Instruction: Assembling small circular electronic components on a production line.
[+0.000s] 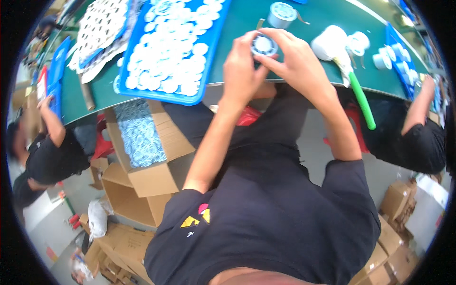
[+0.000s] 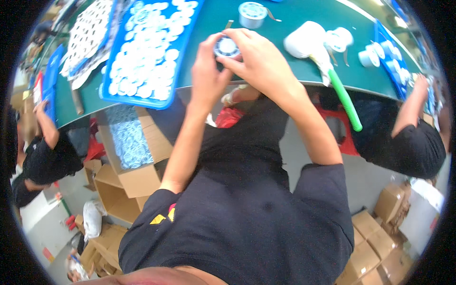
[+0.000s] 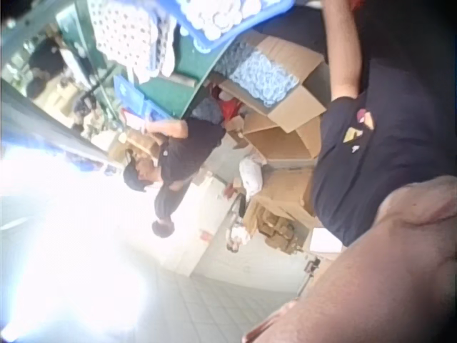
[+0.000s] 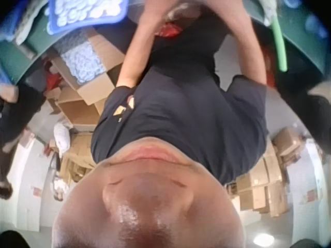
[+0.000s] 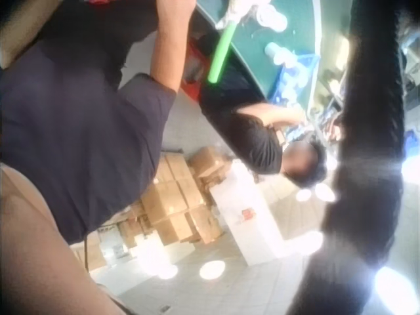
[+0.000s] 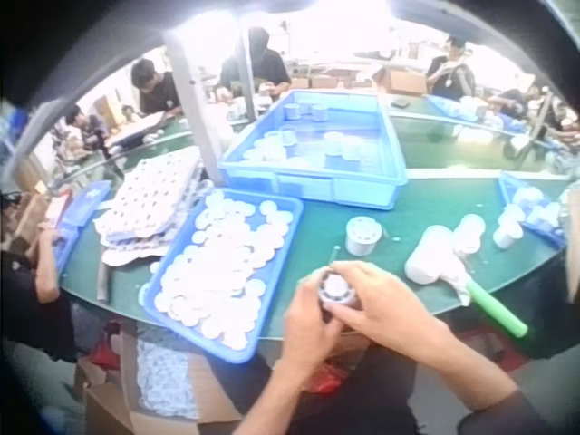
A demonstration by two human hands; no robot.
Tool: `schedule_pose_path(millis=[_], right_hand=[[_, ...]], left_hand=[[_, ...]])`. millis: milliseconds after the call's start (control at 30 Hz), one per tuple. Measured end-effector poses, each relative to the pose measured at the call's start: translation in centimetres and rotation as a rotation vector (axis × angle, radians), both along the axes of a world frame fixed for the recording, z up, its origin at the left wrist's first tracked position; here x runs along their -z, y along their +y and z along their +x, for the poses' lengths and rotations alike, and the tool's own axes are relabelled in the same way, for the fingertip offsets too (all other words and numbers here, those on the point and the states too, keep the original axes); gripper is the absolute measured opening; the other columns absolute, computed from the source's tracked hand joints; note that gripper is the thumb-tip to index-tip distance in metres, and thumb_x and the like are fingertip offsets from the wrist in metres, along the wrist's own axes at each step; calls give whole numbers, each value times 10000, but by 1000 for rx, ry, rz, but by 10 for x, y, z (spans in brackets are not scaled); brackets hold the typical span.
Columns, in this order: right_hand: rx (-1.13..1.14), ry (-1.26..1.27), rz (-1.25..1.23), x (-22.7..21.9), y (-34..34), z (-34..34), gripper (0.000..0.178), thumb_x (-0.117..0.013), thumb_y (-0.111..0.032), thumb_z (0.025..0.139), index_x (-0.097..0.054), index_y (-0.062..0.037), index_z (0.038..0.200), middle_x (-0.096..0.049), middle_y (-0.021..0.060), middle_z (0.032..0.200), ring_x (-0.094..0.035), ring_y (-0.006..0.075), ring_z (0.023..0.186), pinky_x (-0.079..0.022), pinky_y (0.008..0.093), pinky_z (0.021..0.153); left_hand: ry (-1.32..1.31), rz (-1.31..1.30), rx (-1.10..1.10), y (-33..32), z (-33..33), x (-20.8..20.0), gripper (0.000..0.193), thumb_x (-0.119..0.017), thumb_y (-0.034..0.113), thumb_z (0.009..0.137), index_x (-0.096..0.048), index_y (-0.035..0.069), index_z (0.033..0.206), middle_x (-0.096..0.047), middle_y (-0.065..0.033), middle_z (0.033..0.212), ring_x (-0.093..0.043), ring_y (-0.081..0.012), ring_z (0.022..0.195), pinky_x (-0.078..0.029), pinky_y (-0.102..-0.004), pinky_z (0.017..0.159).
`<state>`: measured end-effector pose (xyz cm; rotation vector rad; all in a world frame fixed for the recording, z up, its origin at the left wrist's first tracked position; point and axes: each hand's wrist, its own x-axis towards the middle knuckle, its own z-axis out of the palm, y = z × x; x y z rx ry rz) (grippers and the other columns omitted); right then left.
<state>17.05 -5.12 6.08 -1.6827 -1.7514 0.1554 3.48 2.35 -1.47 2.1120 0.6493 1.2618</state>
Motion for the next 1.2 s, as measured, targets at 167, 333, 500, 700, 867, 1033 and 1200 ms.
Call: schedule_pose_path(millis=[167,333,500,700,867,1033,1200], right_hand=[[600,-140,224,19,-51,59,381,-748,-248,920,-667,35,1161,-665,233,1113,-636,415,1060,-499,476,972],[842,-310,-73,62,-101,97,514,-725,-414,949,-661,24,1212,-632,236,1160,-593,419,1080,-474,521,937],[672,-457,-66,53,-106,106,556,-753,-360,945,-595,33,1303,-640,240,1157,-603,429,1061,-502,496,914],[607,-421,10,57,-96,125,557,-797,-347,908,-596,18,1276,-610,236,1157,-643,449,1045,-556,499,832],[649,-356,90,39,-90,120,690,-868,-390,836,-561,19,1299,-562,243,1164,-623,445,1091,-555,503,886],[698,-307,144,20,-93,126,697,-882,-385,830,-587,30,1306,-565,199,1089,-598,344,962,-505,433,825],[625,-331,183,-15,-84,100,522,-836,-340,892,-651,6,1235,-618,199,1041,-629,299,939,-511,412,815]], left_hand=[[23,-238,52,4,-16,-10,615,-846,252,858,-551,41,1355,-641,-187,1250,-676,-356,1126,-548,-425,939],[8,-386,130,2,-13,-12,629,-847,199,861,-539,27,1381,-638,-164,1294,-655,-284,1180,-513,-383,1015],[28,-409,160,0,-14,-14,630,-835,219,876,-540,31,1400,-631,-149,1325,-626,-255,1213,-480,-368,1051],[34,-371,126,3,-14,-14,640,-850,260,859,-552,49,1383,-647,-149,1311,-636,-266,1207,-487,-378,1048],[36,-397,109,3,-14,-12,671,-867,300,841,-551,52,1379,-649,-152,1309,-636,-267,1216,-491,-379,1050],[53,-381,103,1,-15,-14,681,-868,308,837,-546,56,1382,-646,-155,1314,-636,-276,1222,-487,-381,1061],[38,-353,103,2,-15,-11,693,-872,308,832,-537,61,1386,-649,-163,1311,-639,-285,1219,-482,-386,1070]])
